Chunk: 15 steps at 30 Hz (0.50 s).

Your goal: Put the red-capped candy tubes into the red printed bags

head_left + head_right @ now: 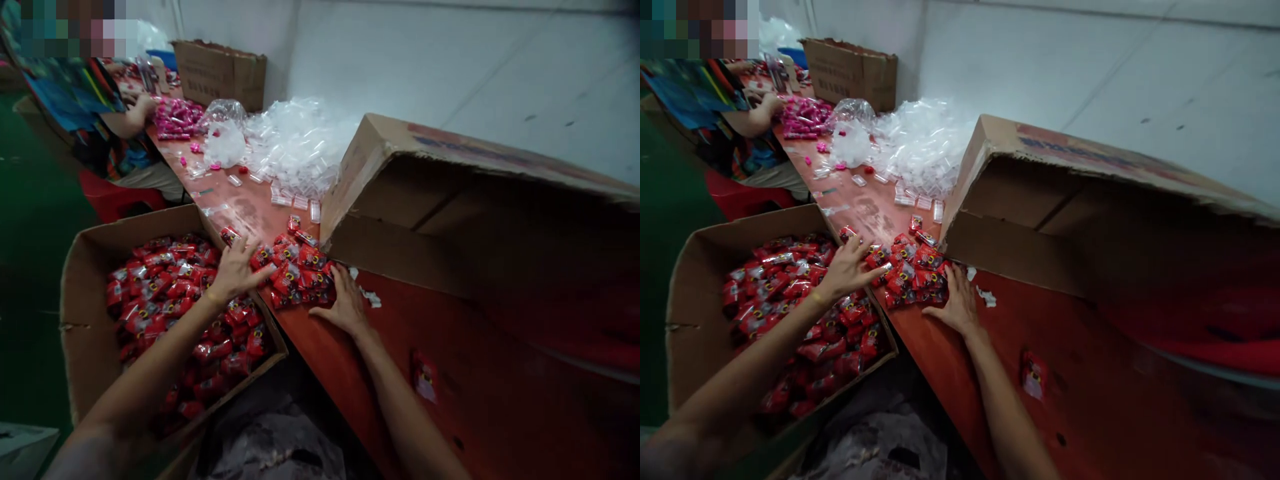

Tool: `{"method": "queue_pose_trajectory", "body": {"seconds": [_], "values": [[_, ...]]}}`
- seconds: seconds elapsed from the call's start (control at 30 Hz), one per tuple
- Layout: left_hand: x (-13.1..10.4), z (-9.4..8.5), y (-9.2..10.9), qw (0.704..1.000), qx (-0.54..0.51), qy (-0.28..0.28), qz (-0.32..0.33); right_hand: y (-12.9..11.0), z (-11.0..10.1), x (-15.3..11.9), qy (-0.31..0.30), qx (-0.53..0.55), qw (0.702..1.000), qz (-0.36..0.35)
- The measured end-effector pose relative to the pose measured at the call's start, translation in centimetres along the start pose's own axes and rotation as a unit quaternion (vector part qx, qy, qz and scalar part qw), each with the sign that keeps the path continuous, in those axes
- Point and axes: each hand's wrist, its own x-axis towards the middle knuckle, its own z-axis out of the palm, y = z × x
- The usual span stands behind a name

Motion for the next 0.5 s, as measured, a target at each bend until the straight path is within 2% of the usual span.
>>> {"method": "queue_pose_trajectory", "body": {"seconds": [0.1,0.2,0.27,0.33,0.4,0.5], "values": [[5.7,3.3,0.8,0.995,0.003,-0.081,0.057,-0.5,0.7,0.7,0.022,0.001,0.999,-0.025],[7.4,5.0,-0.1,0.985,-0.032,-0.131,0.106,-1.8,1.3,1.4,0.040,0.008,0.998,-0.049],[7.0,4.9,-1.2,0.979,-0.070,-0.138,0.134,-3.3,1.7,1.9,0.041,0.024,0.997,-0.061],[5.7,3.9,-2.5,0.971,-0.105,-0.140,0.163,-5.6,2.2,2.4,0.031,0.051,0.996,-0.066],[3.8,2.2,-4.0,0.969,-0.114,-0.129,0.180,-8.4,2.7,2.9,0.026,0.086,0.994,-0.070],[0.0,-1.0,-6.8,0.976,-0.082,-0.112,0.166,-13.4,3.5,3.0,0.006,0.140,0.985,-0.105]]}}
